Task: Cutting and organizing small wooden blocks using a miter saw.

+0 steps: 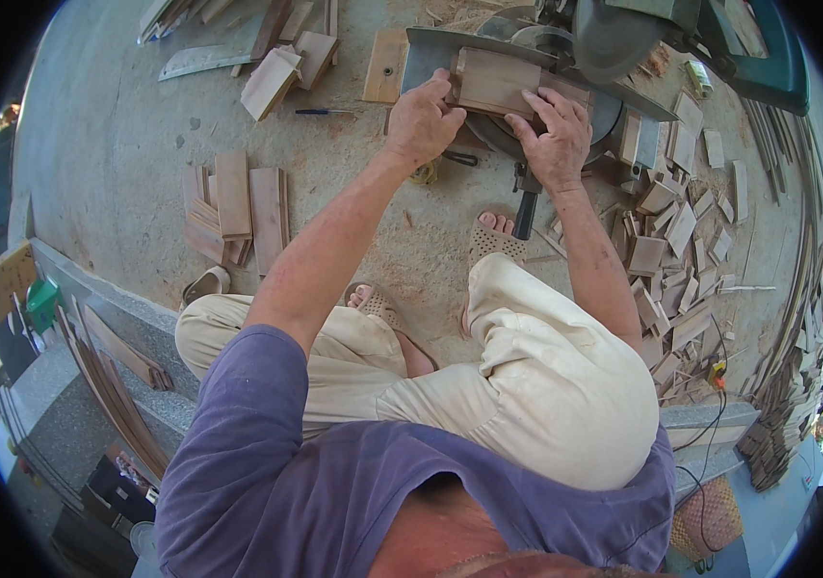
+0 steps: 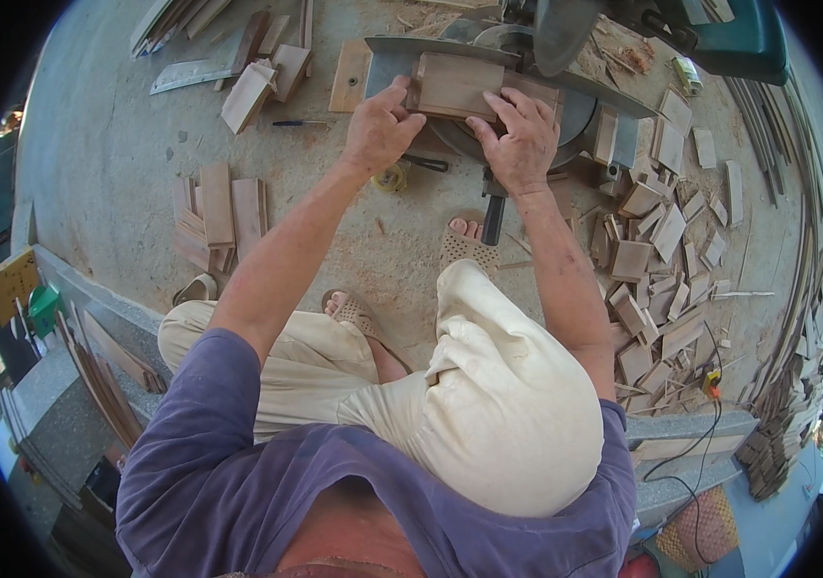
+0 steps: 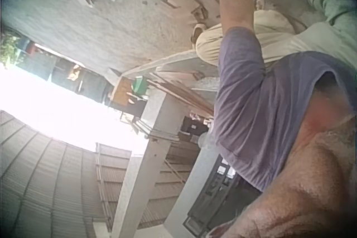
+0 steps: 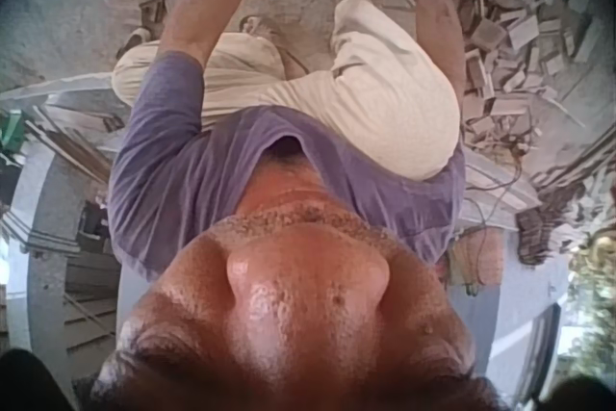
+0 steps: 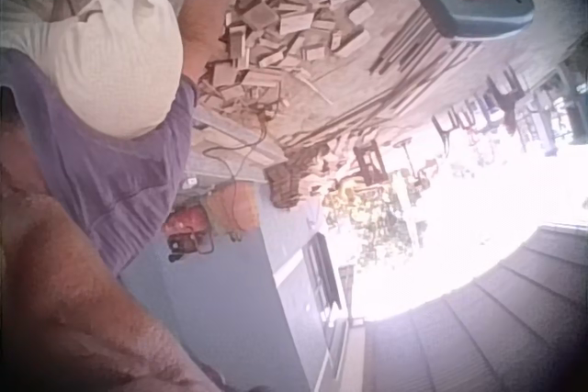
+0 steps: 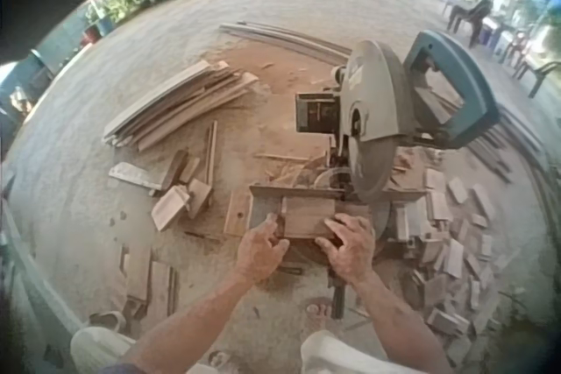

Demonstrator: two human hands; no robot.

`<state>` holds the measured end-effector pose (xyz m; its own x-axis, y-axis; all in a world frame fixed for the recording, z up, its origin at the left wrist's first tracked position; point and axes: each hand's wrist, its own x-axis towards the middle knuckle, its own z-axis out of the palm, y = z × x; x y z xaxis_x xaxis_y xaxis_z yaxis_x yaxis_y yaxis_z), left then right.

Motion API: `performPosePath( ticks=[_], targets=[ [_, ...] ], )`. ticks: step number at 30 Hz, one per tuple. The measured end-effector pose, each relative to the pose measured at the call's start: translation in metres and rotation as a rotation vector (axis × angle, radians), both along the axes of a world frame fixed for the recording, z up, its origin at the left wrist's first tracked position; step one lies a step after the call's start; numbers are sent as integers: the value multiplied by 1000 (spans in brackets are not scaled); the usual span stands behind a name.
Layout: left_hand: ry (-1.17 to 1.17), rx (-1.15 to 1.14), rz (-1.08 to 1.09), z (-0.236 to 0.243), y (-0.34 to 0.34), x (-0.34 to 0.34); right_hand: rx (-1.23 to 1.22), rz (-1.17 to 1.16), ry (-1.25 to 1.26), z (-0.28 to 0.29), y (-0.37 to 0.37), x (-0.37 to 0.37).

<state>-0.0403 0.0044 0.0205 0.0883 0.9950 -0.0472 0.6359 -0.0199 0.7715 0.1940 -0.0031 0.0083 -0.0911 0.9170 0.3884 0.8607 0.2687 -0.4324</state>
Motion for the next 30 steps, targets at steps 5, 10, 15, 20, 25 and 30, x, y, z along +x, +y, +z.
performPosePath(
  ticks=[5,10,15,20,25,30],
  targets=[
    [3,-9,-43,0,2,-2,-10,31,-9,-3,4,1],
    [65,105,-67,-8,2,-1,-1,34,-36,-2,5,0],
    [71,131,-68,-14,1,0,-6,37,-64,0,4,-2],
    [15,88,-58,-4,2,2,4,27,-94,0,5,-4],
    [-267,-342,392,12,-15,20,19,21,-84,1,3,-6],
    [-1116,-630,830,6,-12,49,14,21,-86,0,3,-6]
  ],
)
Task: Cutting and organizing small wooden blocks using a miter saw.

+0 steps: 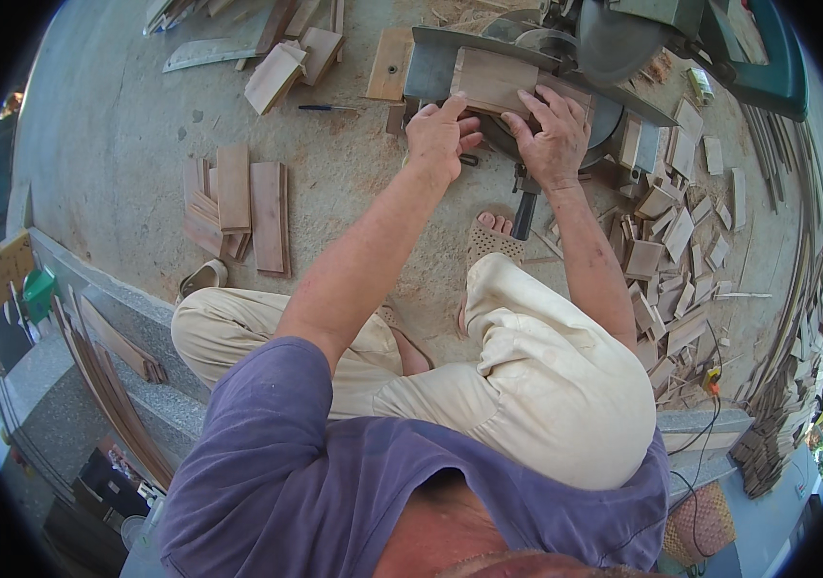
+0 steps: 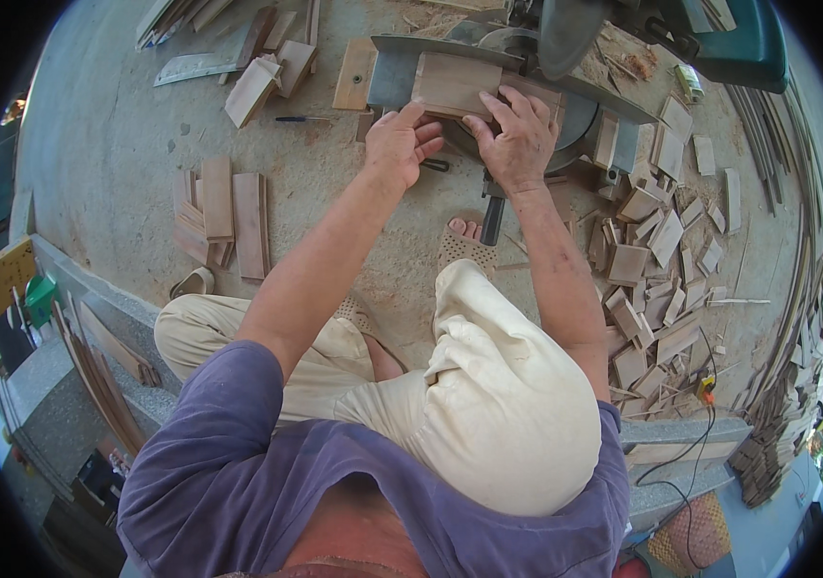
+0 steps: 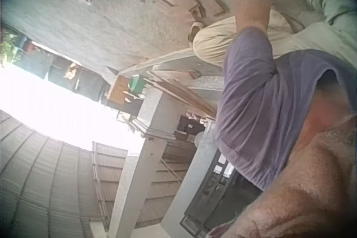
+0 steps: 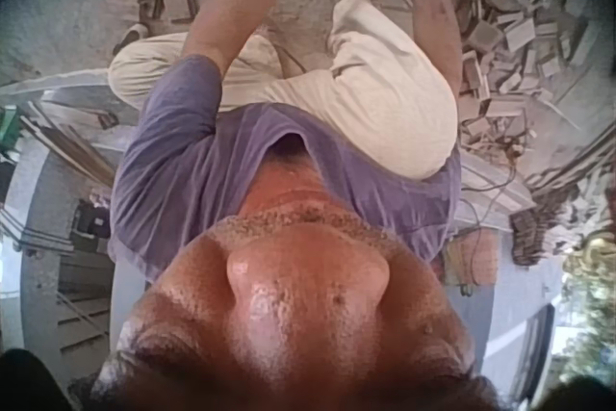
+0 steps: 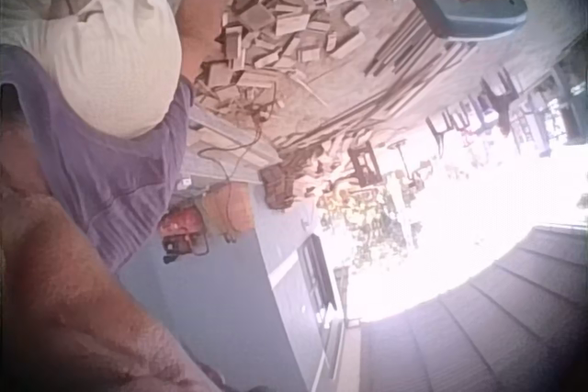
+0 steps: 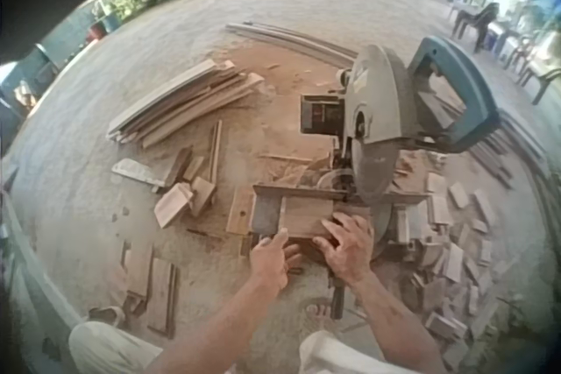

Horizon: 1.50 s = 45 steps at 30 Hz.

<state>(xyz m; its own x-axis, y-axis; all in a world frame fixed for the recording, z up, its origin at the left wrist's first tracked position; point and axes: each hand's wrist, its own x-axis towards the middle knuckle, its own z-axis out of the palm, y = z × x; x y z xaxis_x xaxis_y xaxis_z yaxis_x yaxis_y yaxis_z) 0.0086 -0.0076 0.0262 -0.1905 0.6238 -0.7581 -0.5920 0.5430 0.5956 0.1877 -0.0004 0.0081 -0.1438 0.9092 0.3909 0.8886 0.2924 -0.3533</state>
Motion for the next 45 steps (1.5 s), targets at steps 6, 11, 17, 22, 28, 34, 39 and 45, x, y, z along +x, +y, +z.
performPosePath(
  ticks=[6,11,17,22,28,34,39,45],
  targets=[
    [109,-37,125,-19,18,16,-10,-12,29,-2,0,1],
    [136,0,171,-27,21,18,-52,-26,85,1,-5,14],
    [145,11,156,-24,21,33,-99,-348,148,0,-26,58],
    [207,-24,41,-16,24,30,-178,-368,78,-5,-35,73],
    [218,-20,-62,-13,24,27,-137,-358,156,-17,-35,77],
    [245,-11,-74,-15,26,28,-236,-505,637,69,-7,94],
    [250,-25,-91,-15,27,29,72,-143,1102,236,99,152],
    [231,-13,-113,-13,26,28,-458,69,833,292,161,164]
  ],
)
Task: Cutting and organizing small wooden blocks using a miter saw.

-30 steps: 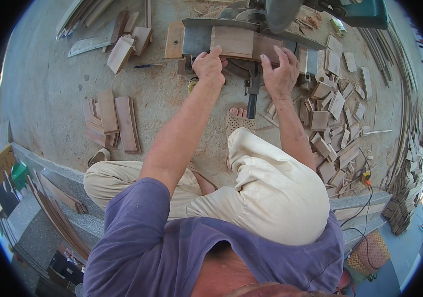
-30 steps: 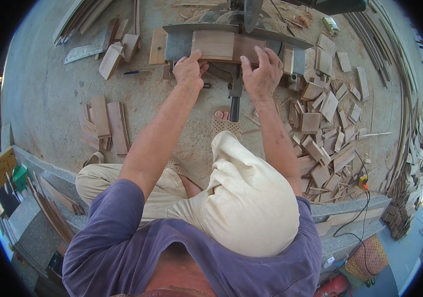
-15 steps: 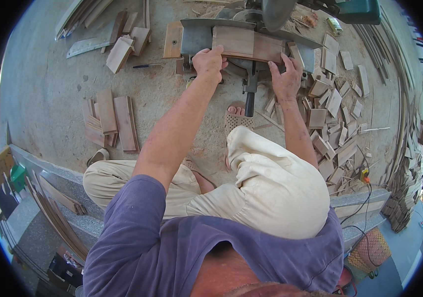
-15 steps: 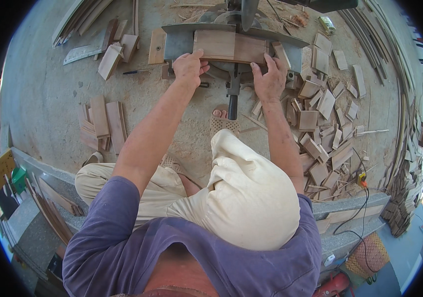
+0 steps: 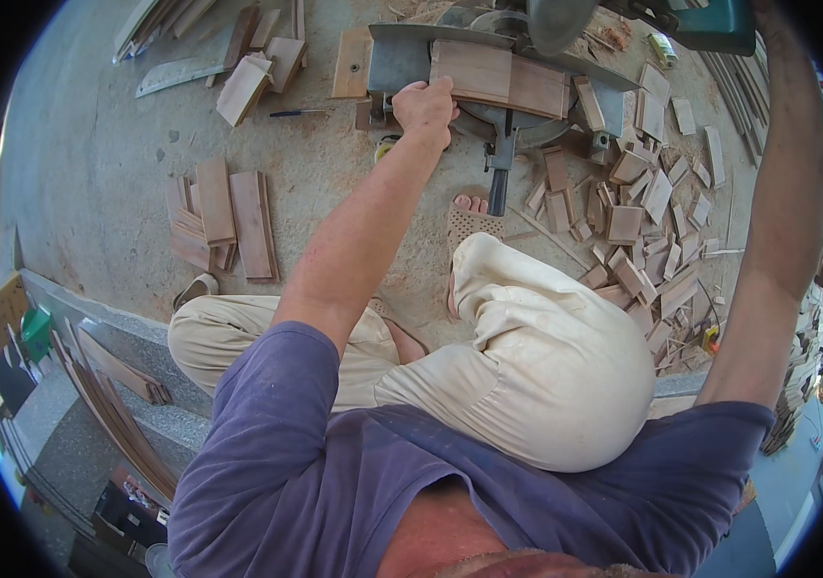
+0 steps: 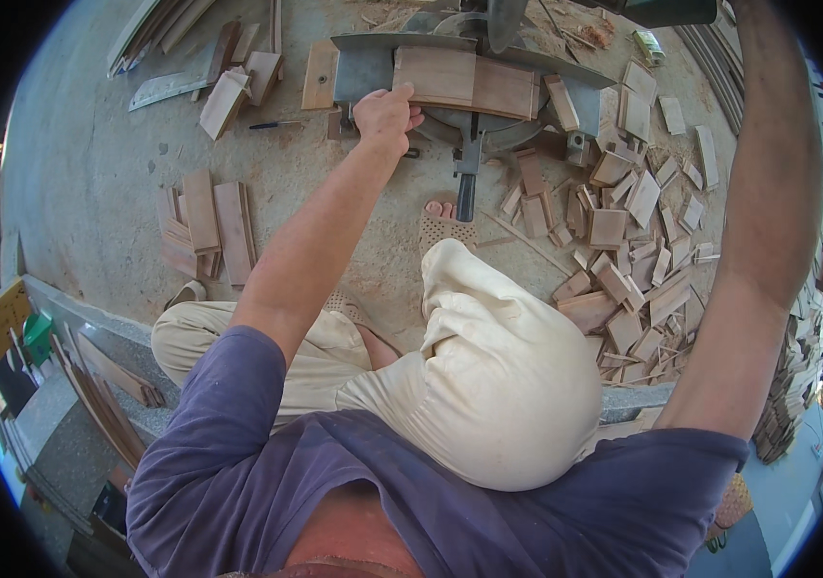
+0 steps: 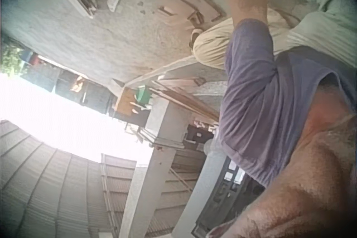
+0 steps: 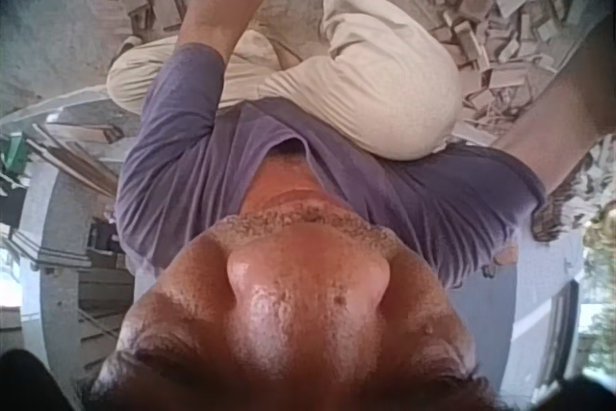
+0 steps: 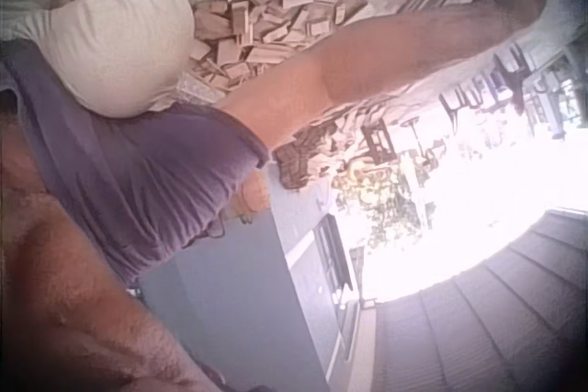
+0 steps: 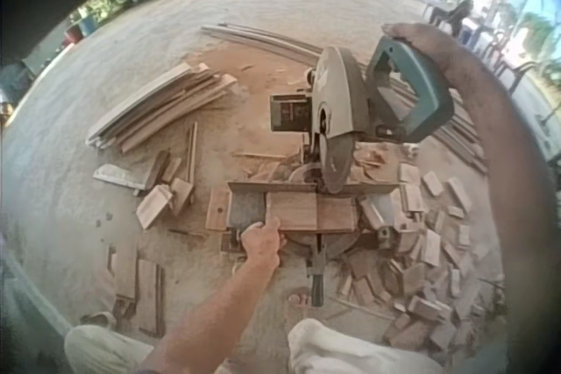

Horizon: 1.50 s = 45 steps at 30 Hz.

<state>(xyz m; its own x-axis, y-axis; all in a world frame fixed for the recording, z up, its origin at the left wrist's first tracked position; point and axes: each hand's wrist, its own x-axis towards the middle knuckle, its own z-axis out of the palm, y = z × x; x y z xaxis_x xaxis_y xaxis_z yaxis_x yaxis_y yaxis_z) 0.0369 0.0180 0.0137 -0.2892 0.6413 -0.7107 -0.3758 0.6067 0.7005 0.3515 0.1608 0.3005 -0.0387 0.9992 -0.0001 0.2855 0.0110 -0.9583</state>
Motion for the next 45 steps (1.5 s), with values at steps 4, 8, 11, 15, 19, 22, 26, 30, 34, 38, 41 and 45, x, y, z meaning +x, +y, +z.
performPosePath(
  ticks=[4,8,11,15,19,22,26,30,34,38,41,45],
  targets=[
    [29,27,52,-2,0,4,109,-43,-187,-4,-35,-18],
    [96,-11,0,-6,0,1,119,-220,-6,-36,-117,-48],
    [170,-6,-54,-8,0,0,-4,-244,74,-48,-145,-60],
    [253,-9,-96,-12,0,1,65,-245,80,-52,-150,-65],
    [263,1,-86,-10,1,2,95,-254,37,-55,-155,-67],
    [292,10,-89,-7,-1,1,87,-270,64,-61,-163,-69],
    [323,2,-134,-6,-1,0,129,-252,68,-66,-164,-67],
    [320,10,-119,-11,-1,2,143,-224,97,-69,-165,-65],
    [338,42,-110,-16,-1,3,165,-254,90,-73,-166,-64],
    [353,21,-118,-18,1,3,222,-238,46,-74,-165,-63],
    [348,18,-114,-17,1,2,205,-240,42,-75,-168,-65],
    [387,-12,-154,-15,0,2,194,-262,10,-83,-181,-69]
  ],
)
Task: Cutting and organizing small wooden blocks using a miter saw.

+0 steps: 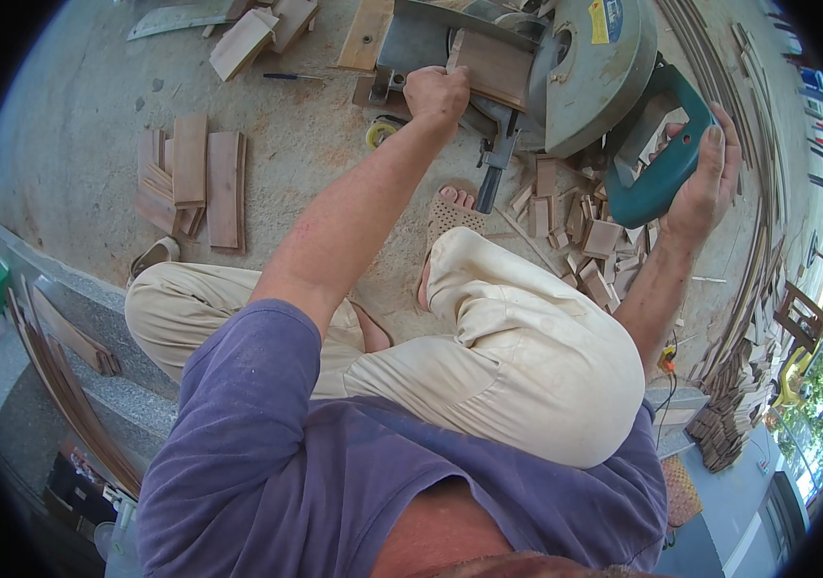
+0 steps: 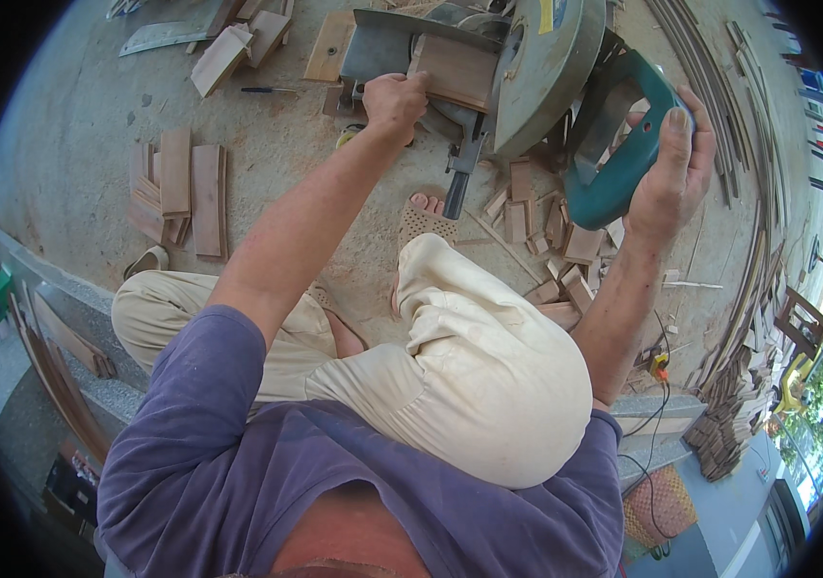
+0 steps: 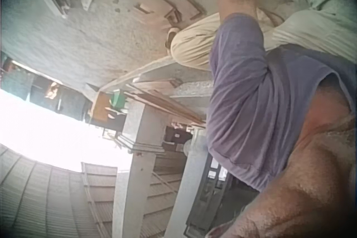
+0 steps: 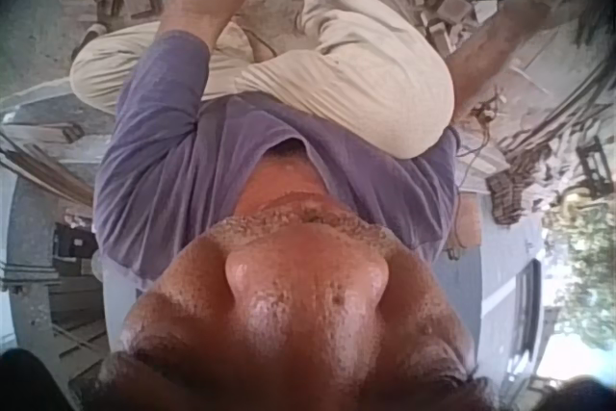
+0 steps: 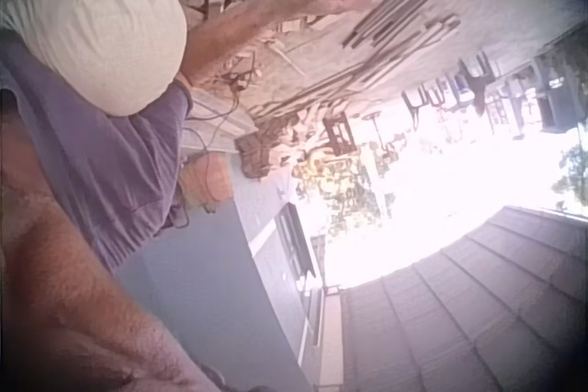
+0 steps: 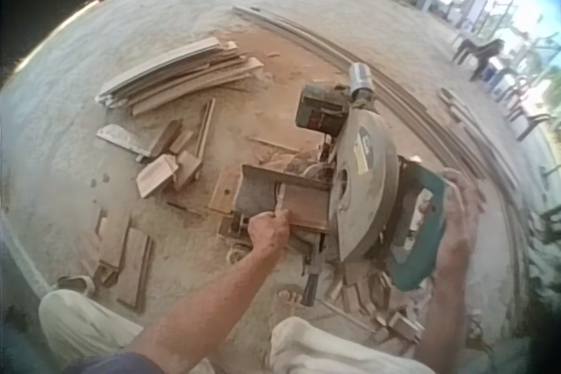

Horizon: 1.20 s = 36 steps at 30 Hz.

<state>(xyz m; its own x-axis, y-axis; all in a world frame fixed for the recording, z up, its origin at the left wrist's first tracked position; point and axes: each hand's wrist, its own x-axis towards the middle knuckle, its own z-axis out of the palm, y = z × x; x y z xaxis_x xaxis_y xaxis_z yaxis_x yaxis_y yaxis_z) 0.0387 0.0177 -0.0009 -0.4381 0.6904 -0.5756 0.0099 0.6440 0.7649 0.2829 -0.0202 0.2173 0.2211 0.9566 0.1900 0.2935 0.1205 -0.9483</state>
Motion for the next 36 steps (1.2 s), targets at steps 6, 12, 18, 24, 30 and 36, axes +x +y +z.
performPosePath(
  ticks=[6,12,18,24,30,36],
  targets=[
    [-15,6,-1,8,-1,0,12,-15,8,-11,-14,-7],
    [-41,-6,19,13,-3,0,29,-59,6,-20,-18,-6],
    [77,34,-31,8,-4,0,69,-42,19,-43,-38,-10],
    [-248,82,83,7,-9,-11,33,4,46,-18,-20,-13],
    [-620,-4,-49,9,-29,-31,-112,114,184,60,87,23],
    [-697,28,-148,3,-28,-34,99,16,457,40,110,40]
  ],
)
